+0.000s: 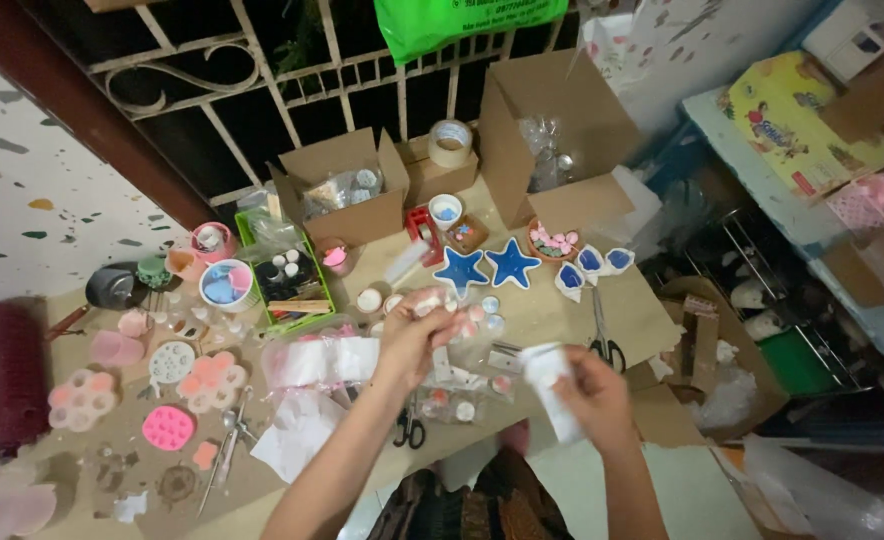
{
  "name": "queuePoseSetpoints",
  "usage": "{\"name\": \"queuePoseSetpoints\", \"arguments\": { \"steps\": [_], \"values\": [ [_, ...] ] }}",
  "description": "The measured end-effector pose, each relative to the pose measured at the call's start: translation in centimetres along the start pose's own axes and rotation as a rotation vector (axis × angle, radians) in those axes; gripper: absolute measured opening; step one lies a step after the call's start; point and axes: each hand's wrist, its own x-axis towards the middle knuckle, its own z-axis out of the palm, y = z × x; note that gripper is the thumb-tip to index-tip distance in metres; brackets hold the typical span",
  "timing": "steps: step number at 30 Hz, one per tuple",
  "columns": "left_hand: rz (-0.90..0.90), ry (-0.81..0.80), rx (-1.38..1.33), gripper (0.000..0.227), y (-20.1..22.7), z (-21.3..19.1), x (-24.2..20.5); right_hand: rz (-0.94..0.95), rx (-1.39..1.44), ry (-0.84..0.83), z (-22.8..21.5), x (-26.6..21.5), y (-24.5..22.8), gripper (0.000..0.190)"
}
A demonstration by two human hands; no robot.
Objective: The person places small white round items into clear plastic bags, closes the bags, and applies white adhesive labels to the outside of the bags.
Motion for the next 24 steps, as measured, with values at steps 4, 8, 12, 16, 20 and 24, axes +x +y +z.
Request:
{"name": "queuePoseSetpoints", "arguments": {
  "steps": [4,8,12,16,20,24],
  "values": [
    [0.167,0.048,0.006,0.03,-0.9,3.9,-2.0,0.288,0.291,0.478,0.3,-0.2,4.9,0.03],
    [0.27,0.056,0.078,0.026,-1.8,6.6,-3.4,0.133,0.399,0.27,0.3,1.2,3.9,0.025],
    [0.411,0.087,0.125,0.023,-2.7,7.8,-2.7,-0.015,0.523,0.096,-1.6,2.9,4.3,0.024],
    [0.48,0.076,0.238,0.025,-2.5,9.2,-2.8,-0.048,0.468,0.05,-2.4,5.0,0.1,0.023],
    [0.494,0.101,0.241,0.019,-2.7,9.9,-2.5,-0.037,0.376,0.029,-3.2,6.3,0.8,0.026],
    [0.465,0.099,0.228,0.02,-3.1,10.1,-2.2,0.009,0.235,0.007,-3.4,6.8,-0.5,0.026]
  ]
}}
